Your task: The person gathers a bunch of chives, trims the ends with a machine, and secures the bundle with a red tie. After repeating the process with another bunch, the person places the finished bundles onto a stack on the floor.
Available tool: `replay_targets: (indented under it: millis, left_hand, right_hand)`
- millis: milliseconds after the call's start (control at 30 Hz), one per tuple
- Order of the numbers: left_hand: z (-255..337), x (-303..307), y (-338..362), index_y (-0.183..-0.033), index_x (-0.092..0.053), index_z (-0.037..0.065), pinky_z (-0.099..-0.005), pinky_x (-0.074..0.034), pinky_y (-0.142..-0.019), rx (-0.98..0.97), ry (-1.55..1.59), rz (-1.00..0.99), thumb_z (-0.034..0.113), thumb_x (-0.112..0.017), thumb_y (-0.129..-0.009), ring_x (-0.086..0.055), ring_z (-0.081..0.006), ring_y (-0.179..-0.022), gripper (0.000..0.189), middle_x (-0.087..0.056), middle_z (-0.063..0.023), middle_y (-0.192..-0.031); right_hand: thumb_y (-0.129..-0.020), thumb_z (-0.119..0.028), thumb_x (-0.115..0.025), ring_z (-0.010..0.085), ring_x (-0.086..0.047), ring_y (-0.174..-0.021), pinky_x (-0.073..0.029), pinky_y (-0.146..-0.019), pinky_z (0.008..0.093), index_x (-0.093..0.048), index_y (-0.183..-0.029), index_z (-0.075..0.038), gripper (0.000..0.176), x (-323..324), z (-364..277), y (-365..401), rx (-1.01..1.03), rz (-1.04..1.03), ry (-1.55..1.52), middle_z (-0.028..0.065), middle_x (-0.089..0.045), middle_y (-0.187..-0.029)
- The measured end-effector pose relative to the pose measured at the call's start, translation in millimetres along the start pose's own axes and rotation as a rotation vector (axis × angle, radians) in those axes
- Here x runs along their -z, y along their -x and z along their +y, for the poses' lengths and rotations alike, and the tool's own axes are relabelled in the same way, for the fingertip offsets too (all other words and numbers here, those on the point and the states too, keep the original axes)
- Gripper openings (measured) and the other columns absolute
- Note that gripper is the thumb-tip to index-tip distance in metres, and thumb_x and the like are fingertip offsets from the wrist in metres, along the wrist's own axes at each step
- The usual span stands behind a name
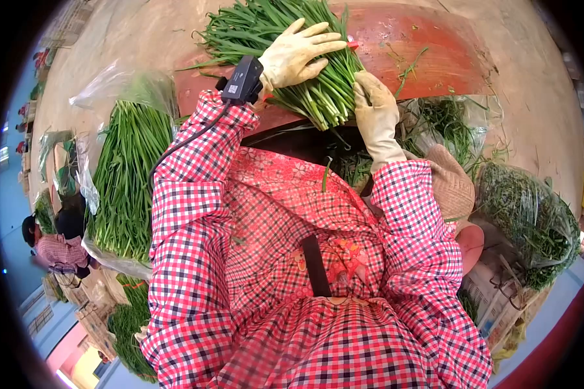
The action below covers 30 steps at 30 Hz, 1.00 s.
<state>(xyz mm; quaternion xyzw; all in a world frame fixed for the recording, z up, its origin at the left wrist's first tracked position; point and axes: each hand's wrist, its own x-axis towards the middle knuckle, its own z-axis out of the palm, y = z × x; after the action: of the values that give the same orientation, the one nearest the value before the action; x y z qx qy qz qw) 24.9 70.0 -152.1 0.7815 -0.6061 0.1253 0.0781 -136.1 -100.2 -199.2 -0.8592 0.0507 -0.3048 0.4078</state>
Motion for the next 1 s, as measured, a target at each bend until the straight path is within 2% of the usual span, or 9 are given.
replay_targets:
  millis: [133, 333, 467, 533, 600, 733, 767, 867, 1000]
  left_hand:
    - [-1, 5, -2, -0.140, -0.046, 0.020, -0.0509, -0.022, -0.113, 0.052, 0.121, 0.011, 0.019, -0.051, -0.092, -0.035, -0.0269, -0.137, 0.049, -0.047, -0.0044, -0.143]
    - [10, -13, -15, -0.131, -0.056, 0.019, -0.0504, -0.022, -0.114, 0.018, 0.002, 0.037, 0.031, -0.044, -0.100, -0.039, -0.0248, -0.135, 0.036, -0.053, -0.0004, -0.138]
    - [6, -17, -16, -0.131, -0.057, 0.019, -0.0505, -0.021, -0.114, 0.066, 0.092, -0.031, 0.033, -0.044, -0.100, -0.041, -0.0228, -0.135, 0.036, -0.054, 0.0007, -0.137]
    - [3, -18, -17, -0.130, -0.057, 0.019, -0.0504, -0.021, -0.114, 0.063, 0.138, -0.044, 0.033, -0.044, -0.100, -0.041, -0.0230, -0.134, 0.036, -0.054, 0.0006, -0.137]
    - [2, -20, -16, -0.130, -0.057, 0.019, -0.0496, -0.022, -0.114, 0.040, 0.129, -0.025, 0.032, -0.045, -0.100, -0.042, -0.0237, -0.133, 0.035, -0.054, 0.0002, -0.137]
    - [3, -16, -17, -0.130, -0.057, 0.018, -0.0488, -0.024, -0.113, 0.025, 0.113, -0.040, 0.033, -0.045, -0.099, -0.043, -0.0248, -0.132, 0.036, -0.055, -0.0010, -0.135]
    - [4, -12, -18, -0.130, -0.057, 0.018, -0.0486, -0.024, -0.113, 0.031, 0.123, -0.050, 0.034, -0.045, -0.099, -0.043, -0.0250, -0.132, 0.036, -0.055, -0.0014, -0.135]
    - [11, -2, -26, -0.130, -0.057, 0.017, -0.0494, -0.024, -0.113, 0.116, 0.150, -0.164, 0.038, -0.044, -0.099, -0.044, -0.0258, -0.131, 0.039, -0.055, -0.0018, -0.135]
    - [23, -7, -26, -0.129, -0.057, 0.015, -0.0514, -0.024, -0.111, 0.195, 0.080, -0.117, 0.043, -0.040, -0.100, -0.045, -0.0261, -0.130, 0.043, -0.057, -0.0044, -0.133]
  right_hand:
    - [-0.085, -0.009, -0.065, 0.0301, -0.063, -0.104, -0.048, -0.092, 0.0362, -0.066, -0.110, -0.005, 0.026, 3, -3, 2, -0.071, -0.080, -0.019, 0.0142, -0.066, -0.111]
    - [-0.088, -0.009, -0.061, 0.0276, -0.063, -0.105, -0.047, -0.092, 0.0339, -0.064, -0.115, -0.003, 0.028, 21, 6, -7, -0.305, -0.256, -0.260, 0.0150, -0.066, -0.113]
    - [-0.084, -0.004, -0.061, 0.0316, -0.065, -0.089, -0.051, -0.083, 0.0378, -0.064, -0.107, -0.004, 0.023, 43, -34, -1, 0.146, 0.122, 0.251, 0.0135, -0.068, -0.097]
    - [-0.083, -0.011, -0.069, 0.0275, -0.065, -0.093, -0.051, -0.082, 0.0380, -0.064, -0.110, -0.007, 0.029, 46, -43, 11, 0.106, -0.111, 0.284, 0.0110, -0.067, -0.105]
    - [-0.083, -0.017, -0.068, 0.0286, -0.065, -0.089, -0.052, -0.076, 0.0398, -0.063, -0.114, -0.009, 0.032, 26, -42, 22, 0.093, -0.173, 0.706, 0.0111, -0.067, -0.104]
    - [-0.077, -0.016, -0.067, 0.0288, -0.061, -0.073, -0.049, -0.064, 0.0438, -0.063, -0.108, -0.011, 0.031, 9, -15, 15, 0.270, -0.025, 0.707, 0.0090, -0.064, -0.088]
    - [-0.073, -0.013, -0.066, 0.0279, -0.058, -0.070, -0.046, -0.062, 0.0434, -0.062, -0.097, -0.010, 0.024, 4, -10, 12, 0.311, 0.002, 0.751, 0.0077, -0.060, -0.083]
    - [-0.072, -0.010, -0.064, 0.0275, -0.059, -0.070, -0.046, -0.062, 0.0418, -0.059, -0.087, -0.009, 0.016, 1, -19, 11, 0.246, -0.063, 0.784, 0.0076, -0.060, -0.082]
    - [-0.073, -0.010, -0.063, 0.0282, -0.060, -0.071, -0.046, -0.062, 0.0415, -0.060, -0.084, -0.009, 0.011, 7, -46, 15, 0.258, -0.111, 0.654, 0.0078, -0.061, -0.077]
